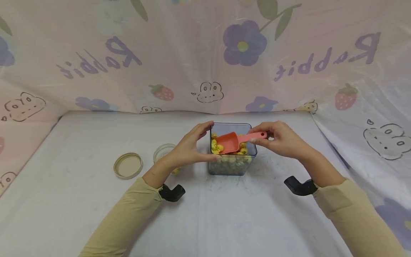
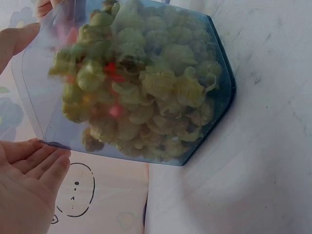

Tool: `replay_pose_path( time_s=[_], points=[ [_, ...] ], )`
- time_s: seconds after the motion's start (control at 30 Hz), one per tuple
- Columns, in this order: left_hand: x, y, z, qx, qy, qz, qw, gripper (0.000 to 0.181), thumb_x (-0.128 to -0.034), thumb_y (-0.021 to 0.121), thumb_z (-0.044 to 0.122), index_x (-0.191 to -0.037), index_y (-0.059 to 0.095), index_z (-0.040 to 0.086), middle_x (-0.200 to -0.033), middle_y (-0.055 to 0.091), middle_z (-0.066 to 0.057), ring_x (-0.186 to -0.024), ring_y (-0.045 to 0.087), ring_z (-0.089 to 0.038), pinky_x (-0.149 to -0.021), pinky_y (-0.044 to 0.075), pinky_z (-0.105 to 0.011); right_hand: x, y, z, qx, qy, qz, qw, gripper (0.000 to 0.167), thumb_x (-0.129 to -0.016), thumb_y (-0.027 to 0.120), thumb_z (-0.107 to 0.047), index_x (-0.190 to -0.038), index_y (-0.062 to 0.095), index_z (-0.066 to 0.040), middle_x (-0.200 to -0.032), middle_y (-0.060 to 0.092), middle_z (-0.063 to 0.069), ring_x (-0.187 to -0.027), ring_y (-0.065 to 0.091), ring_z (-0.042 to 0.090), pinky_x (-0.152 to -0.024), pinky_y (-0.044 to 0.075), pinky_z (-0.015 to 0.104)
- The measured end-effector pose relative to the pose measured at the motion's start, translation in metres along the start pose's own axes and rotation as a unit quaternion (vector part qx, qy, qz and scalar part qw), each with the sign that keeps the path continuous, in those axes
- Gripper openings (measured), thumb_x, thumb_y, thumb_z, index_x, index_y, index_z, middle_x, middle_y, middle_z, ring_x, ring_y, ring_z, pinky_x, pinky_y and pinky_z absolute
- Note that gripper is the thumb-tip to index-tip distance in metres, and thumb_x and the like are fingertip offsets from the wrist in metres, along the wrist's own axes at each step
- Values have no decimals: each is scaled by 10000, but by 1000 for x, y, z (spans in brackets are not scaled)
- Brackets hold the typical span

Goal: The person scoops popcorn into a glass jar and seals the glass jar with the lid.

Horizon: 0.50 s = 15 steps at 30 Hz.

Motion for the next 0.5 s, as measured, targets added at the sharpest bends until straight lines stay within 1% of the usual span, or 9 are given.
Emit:
replay_pose_path(
  time_s=[0.13, 0.27, 0.37, 0.43, 0.5],
  points=[
    [0, 0, 0, -71, 53, 7, 10000, 995, -741, 829, 309, -1514, 234, 113, -1516, 327, -69, -1373, 377, -247, -1127, 349, -393, 1, 1, 0, -166, 203, -56, 9996, 188, -862, 687, -22, -1050, 698, -23, -790, 570, -13, -659, 491, 88, -512, 401, 219],
    [0, 0, 0, -105, 7, 26, 9999, 997, -734, 834, 320, -1511, 243, 118, -1516, 330, -58, -1373, 383, -243, -1123, 354, -376, -1, 7, -4, -305, 281, -103, 9991, 186, -882, 674, -53, -1066, 695, -34, -819, 580, 4, -670, 498, 102, -512, 401, 233],
    [0, 0, 1, -80, -26, 33, 10000, 1001, -727, 839, 323, -1510, 248, 126, -1518, 327, -45, -1373, 386, -248, -1120, 359, -382, -2, 11, -7, -348, 345, -48, 9988, 178, -883, 678, -69, -1058, 700, -46, -796, 545, 5, -639, 486, 107, -488, 379, 245],
    [0, 0, 0, -76, -34, 22, 10000, 1001, -727, 839, 324, -1511, 246, 131, -1521, 321, -41, -1374, 384, -254, -1117, 362, -391, -1, 12, -8, -444, 399, 15, 9982, 176, -881, 676, -55, -1055, 698, -35, -766, 510, 3, -607, 464, 111, -465, 355, 257],
    [0, 0, 0, -97, -44, 25, 9999, 1002, -727, 839, 327, -1511, 245, 134, -1519, 322, -39, -1375, 383, -261, -1116, 363, -393, 1, 12, -7, -581, 492, 89, 9971, 187, -880, 674, -44, -1064, 694, -22, -758, 517, -9, -591, 453, 113, -455, 347, 263]
  ],
)
Point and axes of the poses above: each hand's wrist, its own x-axis away from the middle knuckle, its own y-axis out of the palm, z = x × y, the point moved 1 cm from there along -x, towards the middle knuckle
